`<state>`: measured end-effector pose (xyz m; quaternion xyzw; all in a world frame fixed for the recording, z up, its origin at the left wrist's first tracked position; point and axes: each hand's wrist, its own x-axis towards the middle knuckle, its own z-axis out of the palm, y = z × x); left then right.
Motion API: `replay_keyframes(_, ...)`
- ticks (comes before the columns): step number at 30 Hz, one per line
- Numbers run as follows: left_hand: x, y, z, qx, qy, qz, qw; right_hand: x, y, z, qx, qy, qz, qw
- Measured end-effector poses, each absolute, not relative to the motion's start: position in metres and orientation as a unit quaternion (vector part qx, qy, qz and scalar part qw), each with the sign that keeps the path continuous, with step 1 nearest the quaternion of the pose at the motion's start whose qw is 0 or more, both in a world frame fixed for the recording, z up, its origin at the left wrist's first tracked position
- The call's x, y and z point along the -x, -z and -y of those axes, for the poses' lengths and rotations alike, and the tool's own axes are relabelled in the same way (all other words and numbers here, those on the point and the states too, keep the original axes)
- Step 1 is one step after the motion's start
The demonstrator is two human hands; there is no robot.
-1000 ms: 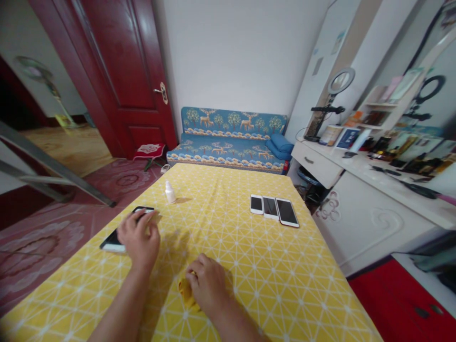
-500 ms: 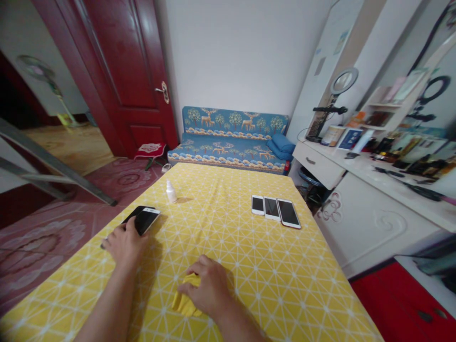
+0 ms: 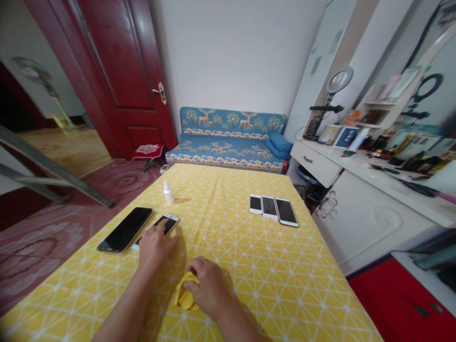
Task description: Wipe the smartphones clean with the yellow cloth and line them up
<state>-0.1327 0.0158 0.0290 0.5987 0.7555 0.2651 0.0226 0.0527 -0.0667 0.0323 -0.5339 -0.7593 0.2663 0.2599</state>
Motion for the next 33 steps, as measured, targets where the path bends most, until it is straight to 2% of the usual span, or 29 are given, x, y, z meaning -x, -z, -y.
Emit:
replay_keyframes(5, 0.128, -0.022, -0.018, -0.627, -0.186, -0.754, -0.060, -0.052, -0.028, 0.064, 0.515, -0.284, 0.753, 0.294)
replay_keyframes(17, 0.132, -0.011, -0.025, -0.613, -0.160, -0.769, -0.089, -0.053, -0.016, 0.058, 0.483, -0.321, 0.748, 0.323)
replay_keyframes(24, 0.139, -0.025, -0.022, -0.630, -0.176, -0.756, -0.003, -0.053, -0.009, 0.053, 0.480, -0.307, 0.741, 0.355)
replay_keyframes(30, 0.134, -0.031, -0.017, -0.626, -0.185, -0.748, 0.123, -0.069, -0.025, 0.061, 0.436, -0.259, 0.817, 0.276)
replay_keyframes(33, 0.127, -0.032, -0.015, -0.594, -0.274, -0.734, 0.180, -0.071, -0.027, 0.063, 0.420, -0.257, 0.829, 0.267)
